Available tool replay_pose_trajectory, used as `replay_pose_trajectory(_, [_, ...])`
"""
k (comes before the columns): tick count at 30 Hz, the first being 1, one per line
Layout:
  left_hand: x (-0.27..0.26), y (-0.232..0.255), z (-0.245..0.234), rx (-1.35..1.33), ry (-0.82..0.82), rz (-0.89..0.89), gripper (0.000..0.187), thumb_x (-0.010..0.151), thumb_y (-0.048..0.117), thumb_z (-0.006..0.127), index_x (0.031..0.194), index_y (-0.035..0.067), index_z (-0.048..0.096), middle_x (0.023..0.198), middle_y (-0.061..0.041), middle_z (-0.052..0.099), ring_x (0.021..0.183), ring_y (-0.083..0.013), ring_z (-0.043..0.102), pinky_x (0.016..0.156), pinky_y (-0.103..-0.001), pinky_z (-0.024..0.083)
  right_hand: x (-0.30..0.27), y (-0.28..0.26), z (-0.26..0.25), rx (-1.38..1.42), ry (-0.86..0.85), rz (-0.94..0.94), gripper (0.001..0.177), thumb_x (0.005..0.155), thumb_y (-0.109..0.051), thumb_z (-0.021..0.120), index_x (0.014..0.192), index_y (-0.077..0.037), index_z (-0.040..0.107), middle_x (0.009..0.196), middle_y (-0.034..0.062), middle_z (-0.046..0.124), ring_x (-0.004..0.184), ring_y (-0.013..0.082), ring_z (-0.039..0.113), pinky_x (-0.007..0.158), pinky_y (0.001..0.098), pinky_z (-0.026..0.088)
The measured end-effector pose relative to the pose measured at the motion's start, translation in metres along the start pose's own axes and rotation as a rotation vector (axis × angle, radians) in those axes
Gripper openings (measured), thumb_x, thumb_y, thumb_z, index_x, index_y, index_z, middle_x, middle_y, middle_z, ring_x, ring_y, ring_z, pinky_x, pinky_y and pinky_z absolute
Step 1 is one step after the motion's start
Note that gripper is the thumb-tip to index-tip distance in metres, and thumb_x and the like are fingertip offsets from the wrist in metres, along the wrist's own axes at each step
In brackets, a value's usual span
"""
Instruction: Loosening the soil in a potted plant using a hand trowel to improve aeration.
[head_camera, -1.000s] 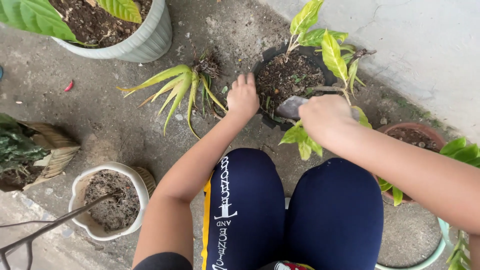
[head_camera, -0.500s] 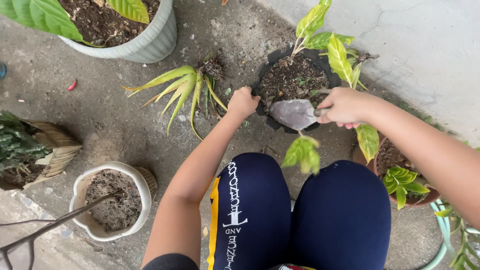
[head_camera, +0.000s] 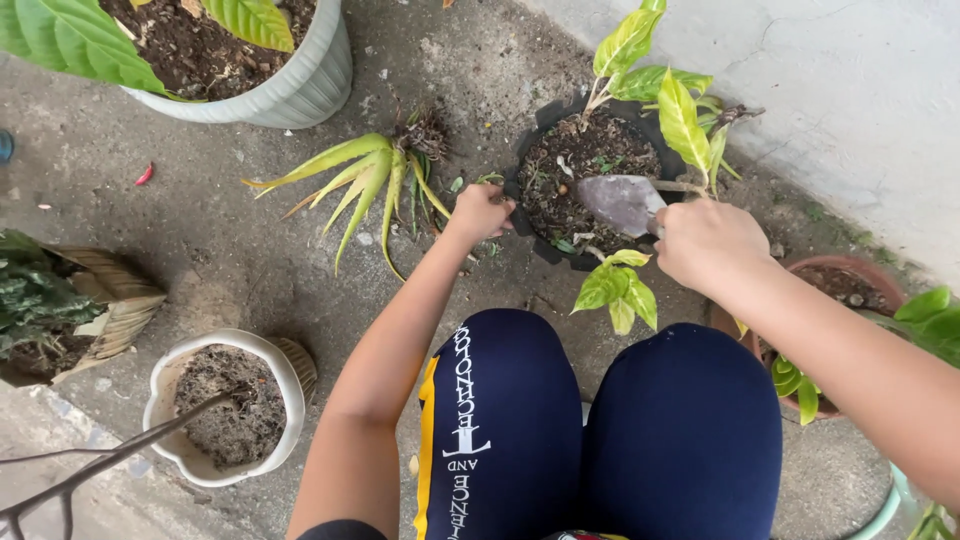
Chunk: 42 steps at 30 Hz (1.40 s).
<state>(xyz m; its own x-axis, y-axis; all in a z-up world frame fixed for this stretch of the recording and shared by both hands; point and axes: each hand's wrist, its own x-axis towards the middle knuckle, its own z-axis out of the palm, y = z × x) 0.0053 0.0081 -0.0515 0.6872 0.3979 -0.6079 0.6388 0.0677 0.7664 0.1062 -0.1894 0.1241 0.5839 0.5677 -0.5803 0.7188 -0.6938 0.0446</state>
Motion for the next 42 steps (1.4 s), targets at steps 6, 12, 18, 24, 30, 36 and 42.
replay_pose_trajectory(6, [-0.012, 0.028, -0.003, 0.129, -0.048, -0.171, 0.046, 0.08, 0.013, 0.049, 0.124, 0.002, 0.038, 0.072, -0.011, 0.064, 0.053, -0.014, 0.058, 0.049, -0.022, 0.052, -0.005, -0.012, -0.033, -0.046, -0.229, 0.233, 0.031, 0.087, -0.027, 0.041, 0.097, -0.002, 0.056, 0.096, 0.0118, 0.06, 0.089, 0.0287, 0.059, 0.071, 0.0411, 0.053])
replay_pose_trajectory(12, [-0.017, 0.025, 0.002, 0.22, 0.032, -0.021, 0.051, 0.076, 0.032, 0.047, 0.113, -0.002, 0.049, 0.064, -0.015, 0.062, 0.057, -0.0184, 0.062, 0.051, -0.036, 0.053, 0.005, -0.004, 0.003, 0.14, -0.035, 0.027, 0.035, 0.078, -0.02, 0.047, 0.103, 0.001, 0.059, 0.092, 0.0267, 0.061, 0.092, 0.04, 0.057, 0.079, 0.0474, 0.044])
replay_pose_trajectory(18, [-0.011, 0.011, 0.006, 0.245, -0.012, 0.025, 0.05, 0.082, 0.027, 0.05, 0.115, -0.009, 0.043, 0.068, -0.017, 0.063, 0.059, -0.0203, 0.063, 0.054, -0.03, 0.051, -0.007, 0.016, -0.026, 0.151, -0.085, 0.063, 0.039, 0.072, -0.016, 0.05, 0.108, -0.002, 0.057, 0.098, 0.0259, 0.06, 0.097, 0.0399, 0.055, 0.084, 0.0473, 0.043])
replay_pose_trajectory(24, [-0.012, 0.013, 0.003, 0.032, -0.048, 0.025, 0.045, 0.081, 0.018, 0.053, 0.115, -0.01, 0.042, 0.075, -0.023, 0.061, 0.068, -0.0269, 0.063, 0.057, -0.031, 0.056, -0.033, 0.028, -0.039, -0.1, -0.154, 0.109, 0.024, 0.067, -0.014, 0.054, 0.084, -0.004, 0.067, 0.074, 0.0182, 0.066, 0.072, 0.0342, 0.064, 0.06, 0.0386, 0.053])
replay_pose_trajectory(30, [-0.003, 0.002, 0.006, 0.009, -0.045, 0.05, 0.039, 0.082, 0.017, 0.053, 0.111, -0.008, 0.047, 0.075, -0.023, 0.06, 0.069, -0.0274, 0.063, 0.057, -0.031, 0.056, 0.016, 0.029, -0.003, -0.02, -0.198, 0.033, 0.022, 0.067, -0.016, 0.053, 0.08, -0.005, 0.066, 0.076, 0.0181, 0.064, 0.077, 0.0331, 0.063, 0.062, 0.0412, 0.051])
replay_pose_trajectory(36, [-0.004, 0.003, 0.005, -0.03, -0.036, 0.046, 0.037, 0.081, 0.017, 0.054, 0.109, -0.008, 0.048, 0.073, -0.024, 0.06, 0.066, -0.0275, 0.063, 0.054, -0.031, 0.057, 0.029, 0.067, 0.012, 0.486, -0.404, 0.228, 0.033, 0.074, -0.012, 0.054, 0.101, 0.007, 0.059, 0.054, 0.0199, 0.057, 0.038, 0.023, 0.055, 0.032, 0.0283, 0.047])
replay_pose_trajectory(42, [0.0, -0.003, 0.006, -0.048, -0.024, 0.052, 0.035, 0.08, 0.015, 0.055, 0.107, -0.006, 0.05, 0.073, -0.024, 0.059, 0.065, -0.0282, 0.063, 0.053, -0.031, 0.056, 0.003, 0.068, 0.037, 0.382, -0.338, 0.252, 0.046, 0.078, -0.019, 0.047, 0.117, 0.005, 0.046, 0.069, 0.0209, 0.062, 0.037, 0.0159, 0.058, 0.032, 0.0247, 0.05])
